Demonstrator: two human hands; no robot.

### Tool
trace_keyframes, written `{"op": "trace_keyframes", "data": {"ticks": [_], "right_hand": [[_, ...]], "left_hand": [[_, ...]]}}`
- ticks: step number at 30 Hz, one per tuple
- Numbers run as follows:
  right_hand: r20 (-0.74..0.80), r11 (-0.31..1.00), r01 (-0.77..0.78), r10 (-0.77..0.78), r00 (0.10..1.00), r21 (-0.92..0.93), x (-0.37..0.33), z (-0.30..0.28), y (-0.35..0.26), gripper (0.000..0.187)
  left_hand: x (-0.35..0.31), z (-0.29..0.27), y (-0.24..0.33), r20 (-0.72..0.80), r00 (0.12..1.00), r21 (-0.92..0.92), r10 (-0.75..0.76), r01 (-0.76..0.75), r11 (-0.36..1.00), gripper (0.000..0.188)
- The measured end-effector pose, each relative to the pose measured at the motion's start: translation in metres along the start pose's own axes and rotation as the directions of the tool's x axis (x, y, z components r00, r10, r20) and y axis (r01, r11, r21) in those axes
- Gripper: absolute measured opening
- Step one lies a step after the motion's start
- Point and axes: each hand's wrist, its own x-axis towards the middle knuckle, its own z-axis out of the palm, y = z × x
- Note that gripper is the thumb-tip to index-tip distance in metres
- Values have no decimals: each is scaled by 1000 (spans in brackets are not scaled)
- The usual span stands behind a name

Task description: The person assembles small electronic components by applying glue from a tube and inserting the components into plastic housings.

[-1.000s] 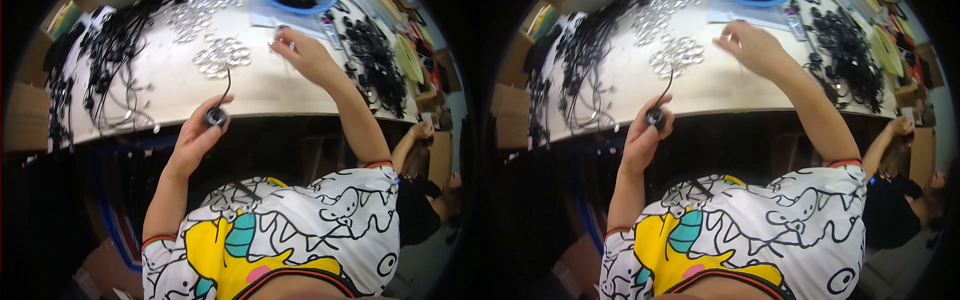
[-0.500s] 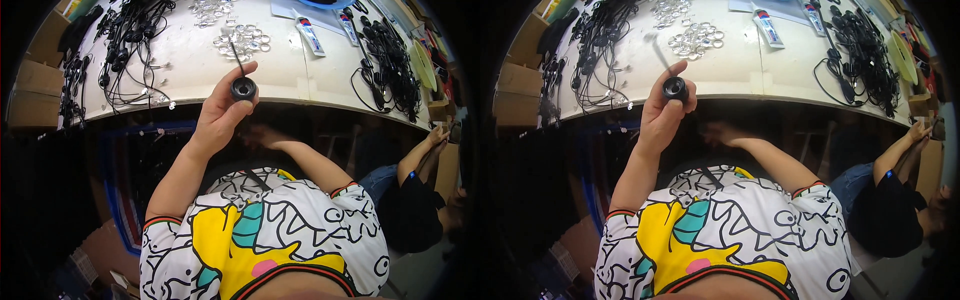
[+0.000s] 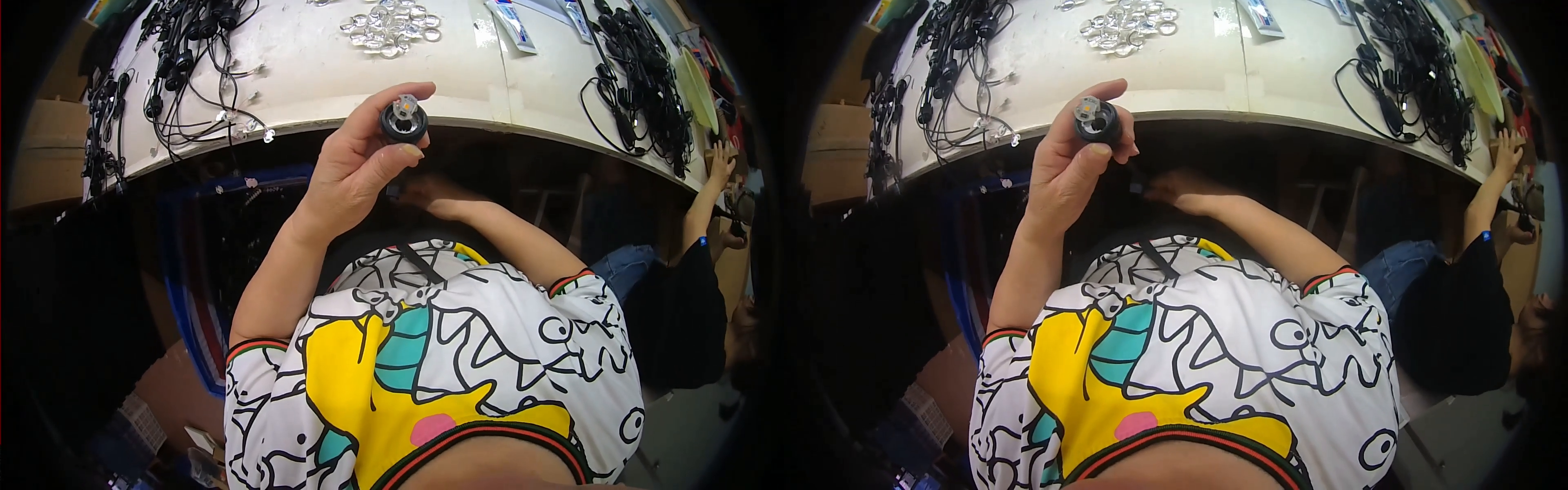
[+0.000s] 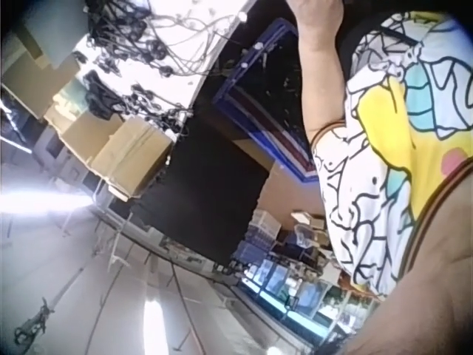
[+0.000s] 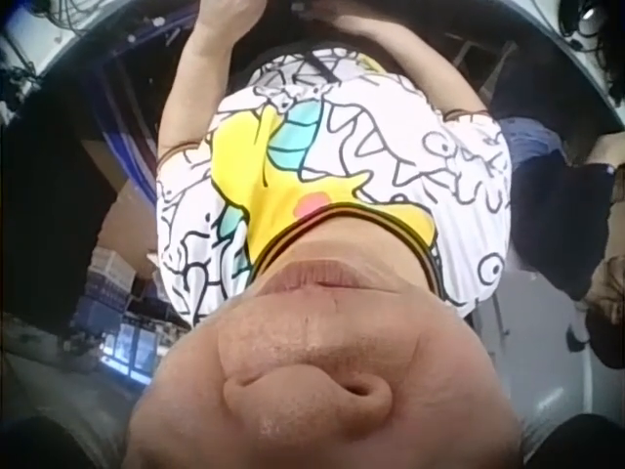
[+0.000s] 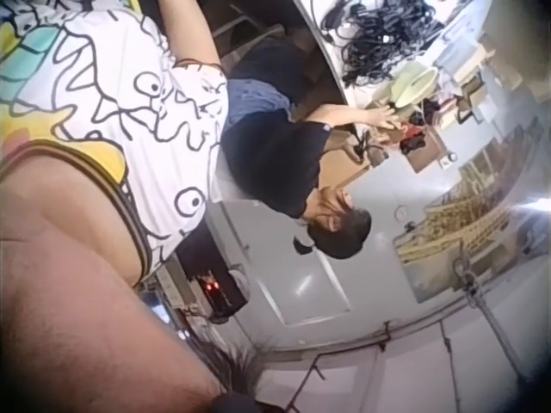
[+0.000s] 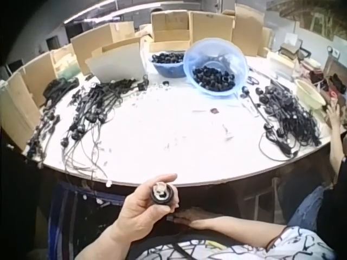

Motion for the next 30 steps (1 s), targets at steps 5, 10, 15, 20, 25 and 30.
{"op": "trace_keyframes", "data": {"ticks": [5,10,15,20,25,30], "right_hand": [[-79,994,81,-74,994,76,-4,6,-2,27],[-145,980,99,-74,987,174,-2,13,7,24],[-70,826,60,-25,997,560,4,20,6,18],[-90,853,-193,269,959,485,5,21,22,34],[-148,887,-139,224,963,440,1,5,41,39],[-62,844,-152,213,975,515,-5,-7,49,41]], "left_hand": [[-2,1,3,-19,1000,-26,5,-6,1000,45],[-3,3,7,-69,998,105,10,-3,994,45],[-5,-4,17,-41,997,593,68,-31,804,52],[-12,-6,12,-102,995,436,20,27,899,56],[-11,-3,27,77,964,260,-255,227,938,39],[-12,-9,26,101,927,138,-361,346,928,40]]}}
